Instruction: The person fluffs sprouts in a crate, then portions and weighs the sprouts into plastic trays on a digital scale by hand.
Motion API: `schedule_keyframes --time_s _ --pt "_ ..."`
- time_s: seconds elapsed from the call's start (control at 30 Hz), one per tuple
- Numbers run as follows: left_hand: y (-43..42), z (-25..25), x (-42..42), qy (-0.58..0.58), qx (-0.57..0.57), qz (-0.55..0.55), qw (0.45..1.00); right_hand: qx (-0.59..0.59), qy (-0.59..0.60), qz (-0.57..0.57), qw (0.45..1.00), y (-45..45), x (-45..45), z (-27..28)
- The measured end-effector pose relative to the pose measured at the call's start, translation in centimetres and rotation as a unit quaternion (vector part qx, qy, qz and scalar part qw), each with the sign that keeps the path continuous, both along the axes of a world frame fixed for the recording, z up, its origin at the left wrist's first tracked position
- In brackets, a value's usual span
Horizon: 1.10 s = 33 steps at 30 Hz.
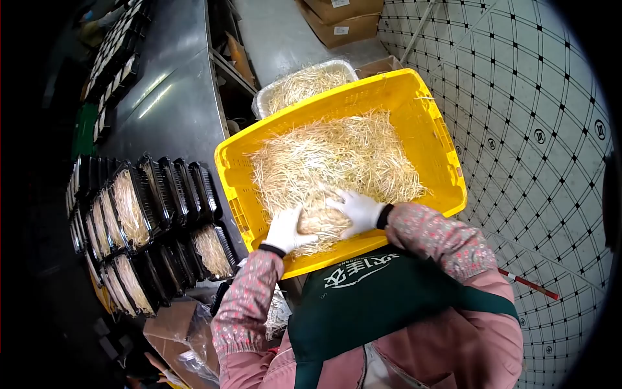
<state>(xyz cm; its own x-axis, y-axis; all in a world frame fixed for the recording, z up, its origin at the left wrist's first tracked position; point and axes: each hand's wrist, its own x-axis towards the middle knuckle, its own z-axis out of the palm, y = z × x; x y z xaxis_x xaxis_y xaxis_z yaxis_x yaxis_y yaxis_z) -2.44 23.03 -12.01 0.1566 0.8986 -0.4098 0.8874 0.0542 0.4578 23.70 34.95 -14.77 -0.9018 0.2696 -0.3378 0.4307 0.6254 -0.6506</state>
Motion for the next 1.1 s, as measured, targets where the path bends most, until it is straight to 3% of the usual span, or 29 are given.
schedule_keyframes --time_s 0.03,0.1,0.13,0.23,0.3,0.33,0.4,0.43,0.5,0.7,0.73,0.77,0.83,0.9,0.97,1.0,1.1 --pt "-0.6 2.0 0.4 -0.004 -0.032 -0.002 0.999 -0.032 -0.028 0.021 0.999 0.4 0.7 2.1" --pt "-1.2 1.9 -0.7 -0.043 -0.023 0.049 0.998 -0.053 0.03 -0.031 0.998 1.1 1.9 0.8" --pt "-1.2 1.2 -1.2 -0.034 0.077 0.051 0.995 -0.02 0.036 -0.059 0.997 1.7 1.9 0.4" --pt "2.1 0.6 -1.3 -0.02 0.157 0.116 0.981 0.088 0.131 -0.161 0.974 3.9 -0.2 0.5" --pt "4.2 -1.8 -1.3 0.008 0.152 0.126 0.98 0.109 0.1 -0.223 0.964 4.9 -2.9 -0.7" --pt "4.4 -3.0 -1.2 0.028 0.1 0.114 0.988 0.109 0.1 -0.222 0.964 4.3 -3.5 -1.0" --pt "4.1 -2.4 -0.1 0.049 -0.02 0.069 0.996 0.021 -0.022 -0.159 0.987 2.4 -4.1 -1.0" --pt "2.7 -3.1 0.0 0.062 -0.008 0.023 0.998 0.034 -0.051 -0.077 0.995 1.1 -3.6 -0.8" --pt "1.6 1.0 1.3 0.061 -0.122 -0.039 0.99 0.024 -0.088 0.028 0.995 -0.6 -2.0 1.5" --pt "0.1 -1.0 1.6 0.001 0.096 0.067 0.993 0.098 -0.117 -0.024 0.988 -1.2 -2.1 2.7" --pt "0.3 -1.0 1.9 0.06 0.027 0.085 0.994 0.171 -0.087 -0.033 0.981 -1.8 -2.3 1.6" --pt "0.6 -1.5 1.8 0.058 0.028 0.084 0.994 0.172 -0.09 -0.034 0.98 -1.6 -2.7 0.8" --pt "0.8 -3.2 1.2 -0.014 -0.05 0.196 0.979 0.067 -0.049 -0.081 0.993 -0.9 -3.3 -0.5" --pt "1.1 -2.6 1.4 -0.019 -0.016 0.18 0.983 0.107 -0.02 -0.113 0.988 -0.4 -3.1 0.1" --pt "1.0 -1.3 2.0 0.044 -0.109 0.174 0.978 0.038 -0.047 -0.088 0.994 0.3 -2.7 0.9" --pt "0.7 0.4 2.4 0.025 -0.075 0.173 0.982 0.084 0.025 -0.097 0.991 0.2 -2.4 -0.3" --pt "0.1 1.5 3.2 0.02 -0.057 0.143 0.988 0.112 0.083 -0.067 0.988 1.5 -0.9 -0.5"
